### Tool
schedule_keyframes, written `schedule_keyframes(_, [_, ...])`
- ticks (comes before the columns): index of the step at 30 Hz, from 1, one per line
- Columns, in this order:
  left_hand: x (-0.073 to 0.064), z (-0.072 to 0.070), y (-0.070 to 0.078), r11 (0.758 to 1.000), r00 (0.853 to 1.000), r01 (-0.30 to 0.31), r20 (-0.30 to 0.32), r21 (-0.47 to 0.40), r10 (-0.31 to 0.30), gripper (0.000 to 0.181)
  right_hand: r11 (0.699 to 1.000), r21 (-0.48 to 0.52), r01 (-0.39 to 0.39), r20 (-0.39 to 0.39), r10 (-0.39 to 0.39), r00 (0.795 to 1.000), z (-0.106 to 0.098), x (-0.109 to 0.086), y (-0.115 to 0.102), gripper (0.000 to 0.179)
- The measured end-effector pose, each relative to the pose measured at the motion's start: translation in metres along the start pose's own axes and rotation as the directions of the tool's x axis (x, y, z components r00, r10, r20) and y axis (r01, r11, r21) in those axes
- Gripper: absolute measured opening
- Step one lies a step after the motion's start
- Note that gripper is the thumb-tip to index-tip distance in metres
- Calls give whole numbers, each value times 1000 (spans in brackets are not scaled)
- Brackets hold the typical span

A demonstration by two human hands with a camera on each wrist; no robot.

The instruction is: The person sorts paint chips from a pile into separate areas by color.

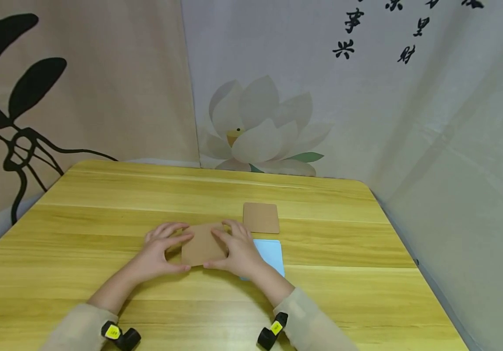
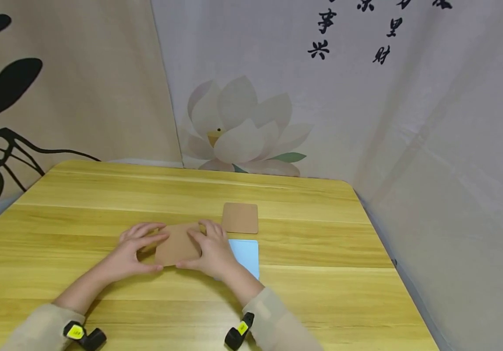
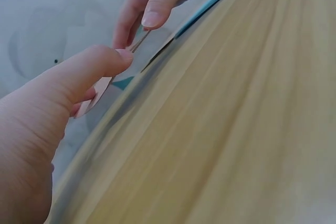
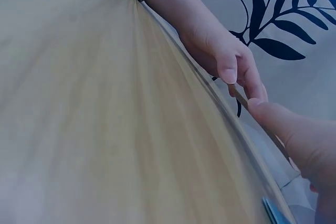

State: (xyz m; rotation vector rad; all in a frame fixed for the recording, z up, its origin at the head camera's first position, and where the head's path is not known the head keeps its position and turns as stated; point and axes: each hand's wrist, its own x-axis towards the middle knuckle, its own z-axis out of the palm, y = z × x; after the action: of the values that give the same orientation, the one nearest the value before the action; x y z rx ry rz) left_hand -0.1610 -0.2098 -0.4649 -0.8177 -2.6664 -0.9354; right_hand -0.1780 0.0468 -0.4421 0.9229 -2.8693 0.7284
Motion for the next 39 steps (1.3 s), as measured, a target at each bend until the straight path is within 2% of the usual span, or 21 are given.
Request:
schedule_keyframes(10, [17,10,10,999,1000,-14,13,-31,15,75,1000,-17,-1,-44,0,999,-11,-10,14,86])
schedule_keyframes(19, [39,25,14,997,999,-43,23,-61,44,74,999,33,-43,-66,45,997,-21,-16,34,84])
schedule_keyframes(26, [58,34,19,995,998,-53,32,-88,56,75,996,71,-44,-80,50,996,-28,-17,52,84])
schedule_keyframes(39, [89,51,25,994,999,-29,33,-107,33,72,990,123,-67,-90,79,993,-38,-15,84,84])
